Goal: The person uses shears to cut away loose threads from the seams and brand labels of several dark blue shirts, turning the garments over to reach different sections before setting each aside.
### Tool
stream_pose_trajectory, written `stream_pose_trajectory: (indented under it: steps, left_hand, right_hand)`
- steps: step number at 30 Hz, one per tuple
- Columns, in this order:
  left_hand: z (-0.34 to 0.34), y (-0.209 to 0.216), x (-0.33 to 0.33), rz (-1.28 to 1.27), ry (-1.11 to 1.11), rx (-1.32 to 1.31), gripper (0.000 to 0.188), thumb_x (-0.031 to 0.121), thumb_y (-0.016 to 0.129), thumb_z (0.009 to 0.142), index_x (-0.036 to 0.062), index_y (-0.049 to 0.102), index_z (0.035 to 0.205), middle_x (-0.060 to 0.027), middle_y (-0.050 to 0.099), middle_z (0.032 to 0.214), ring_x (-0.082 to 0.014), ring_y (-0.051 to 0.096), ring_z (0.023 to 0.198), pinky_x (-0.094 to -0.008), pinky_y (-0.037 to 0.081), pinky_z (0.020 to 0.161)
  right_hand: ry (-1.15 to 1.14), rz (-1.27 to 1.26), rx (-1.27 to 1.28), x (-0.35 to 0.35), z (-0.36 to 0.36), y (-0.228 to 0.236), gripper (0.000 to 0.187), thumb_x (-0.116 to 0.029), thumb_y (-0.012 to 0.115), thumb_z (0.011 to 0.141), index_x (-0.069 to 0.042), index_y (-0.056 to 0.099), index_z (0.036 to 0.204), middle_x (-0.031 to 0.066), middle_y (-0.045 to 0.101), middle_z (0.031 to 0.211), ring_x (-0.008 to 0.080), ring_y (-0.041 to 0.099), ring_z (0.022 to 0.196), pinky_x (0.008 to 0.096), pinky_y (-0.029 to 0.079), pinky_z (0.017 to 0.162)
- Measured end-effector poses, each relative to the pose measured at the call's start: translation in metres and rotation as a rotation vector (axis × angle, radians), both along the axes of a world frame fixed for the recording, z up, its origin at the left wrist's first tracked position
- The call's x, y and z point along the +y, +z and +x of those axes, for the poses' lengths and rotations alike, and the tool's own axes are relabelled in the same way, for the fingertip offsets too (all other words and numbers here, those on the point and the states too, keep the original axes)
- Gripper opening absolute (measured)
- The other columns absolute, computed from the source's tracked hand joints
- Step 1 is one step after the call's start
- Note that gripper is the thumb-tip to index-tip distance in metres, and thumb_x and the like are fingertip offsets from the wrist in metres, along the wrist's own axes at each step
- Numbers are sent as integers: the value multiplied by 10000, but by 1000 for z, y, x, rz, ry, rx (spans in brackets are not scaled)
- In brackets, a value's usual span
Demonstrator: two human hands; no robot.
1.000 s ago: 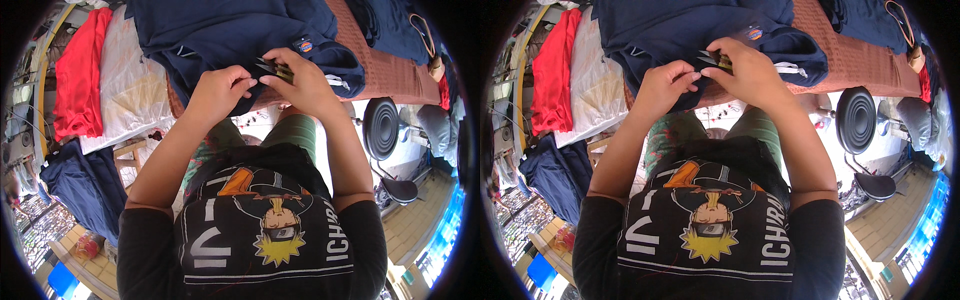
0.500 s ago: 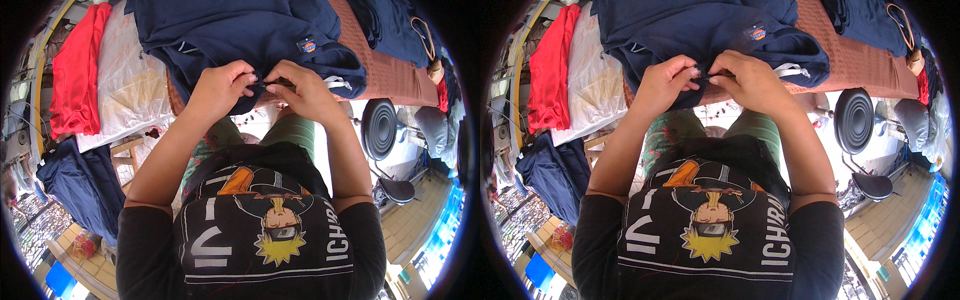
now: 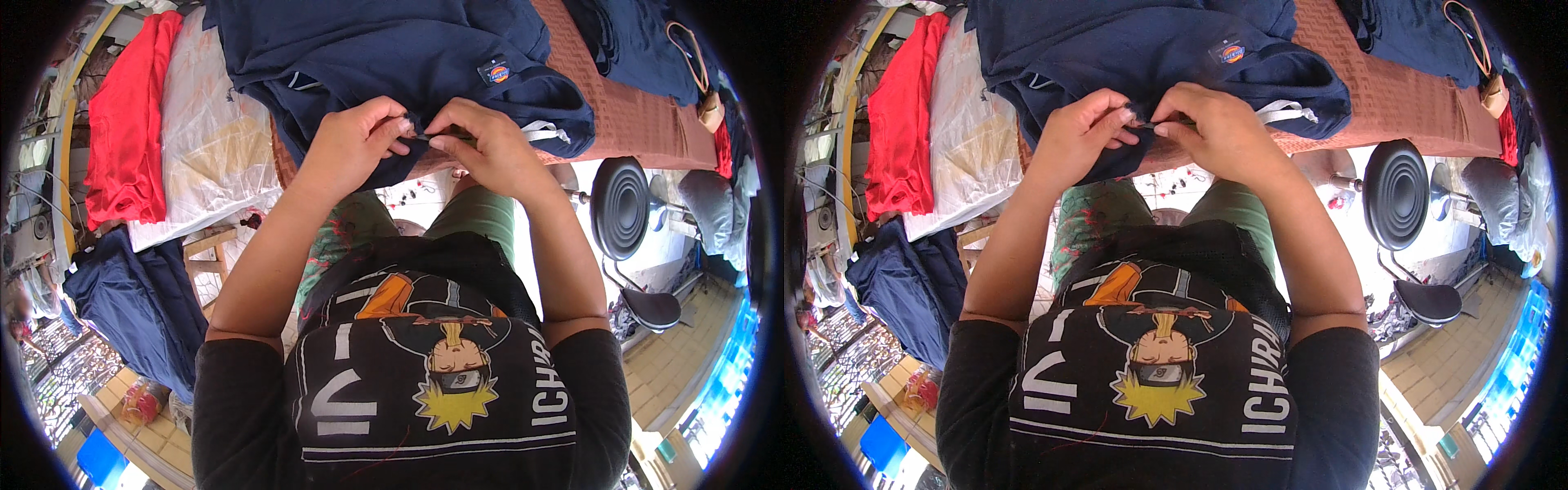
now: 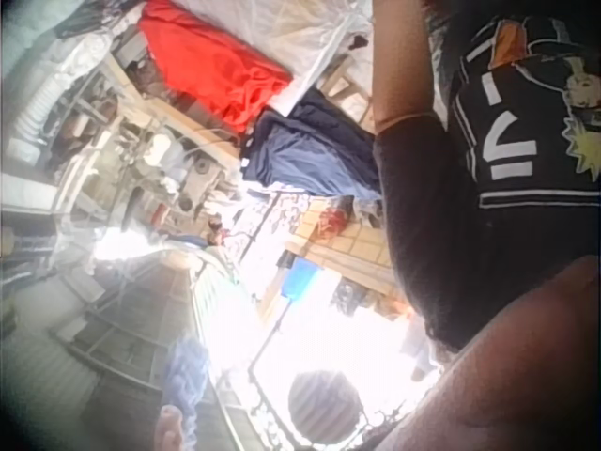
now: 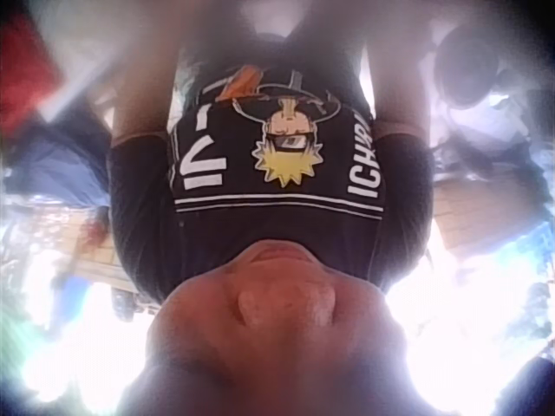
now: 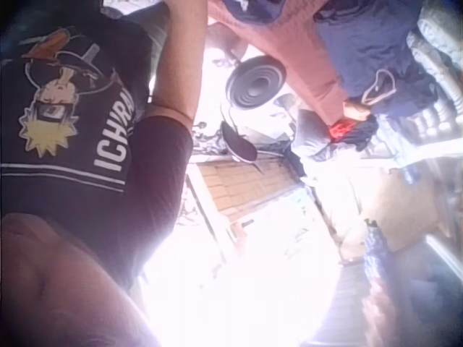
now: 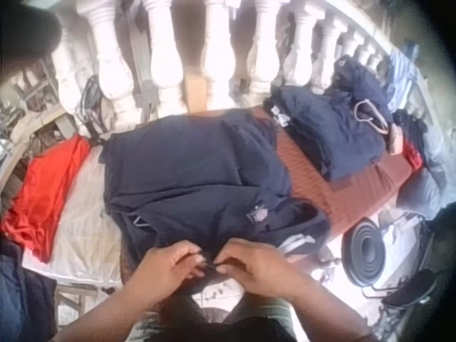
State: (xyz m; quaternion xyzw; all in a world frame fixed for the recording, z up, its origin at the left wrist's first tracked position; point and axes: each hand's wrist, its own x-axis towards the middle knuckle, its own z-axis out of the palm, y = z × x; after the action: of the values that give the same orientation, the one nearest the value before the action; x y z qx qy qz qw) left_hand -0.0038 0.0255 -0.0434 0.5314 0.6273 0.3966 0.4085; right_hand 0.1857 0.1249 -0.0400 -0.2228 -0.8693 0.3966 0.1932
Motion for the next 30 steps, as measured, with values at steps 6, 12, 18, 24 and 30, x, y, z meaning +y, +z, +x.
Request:
stream_pose_trajectory:
  steps: [6,12,18,24,30]
  left_hand:
    - [-44,66,-26,224,-432,-168,231,133,537,947,4,646,789,-70,634,740,-91,599,618,-221,454,566]
    - [-12,39,-30,-32,-290,-115,190,132,561,951,-17,649,871,-74,656,803,-112,632,736,-230,495,671]
    - [3,-7,-21,144,-77,-15,216,61,652,872,12,659,1082,-79,670,1034,-127,648,901,-265,514,816]
    - [14,-19,-24,411,-44,457,350,67,754,747,27,671,1084,-76,654,1102,-190,652,941,-288,520,827]
    - [20,-27,-24,474,10,576,269,54,735,754,24,691,1017,-57,658,1104,-200,652,946,-293,525,802]
  right_hand:
    - [-124,-134,-64,7,31,12,269,-181,731,796,-32,664,1009,99,650,861,176,619,736,288,484,698]
    - [-72,-597,-307,-18,28,-11,304,-194,727,841,-3,668,1070,21,673,856,65,556,679,218,448,606]
    - [-213,-805,-19,-39,13,-44,171,-162,688,873,-5,677,940,-19,580,673,39,520,610,202,414,551]
    - [-242,-716,-12,-31,18,-29,155,-179,671,886,-24,665,877,-30,557,627,36,509,593,209,410,544]
    - [-214,-699,14,-27,22,-27,155,-188,640,908,-34,645,886,-18,587,677,53,525,618,225,424,577]
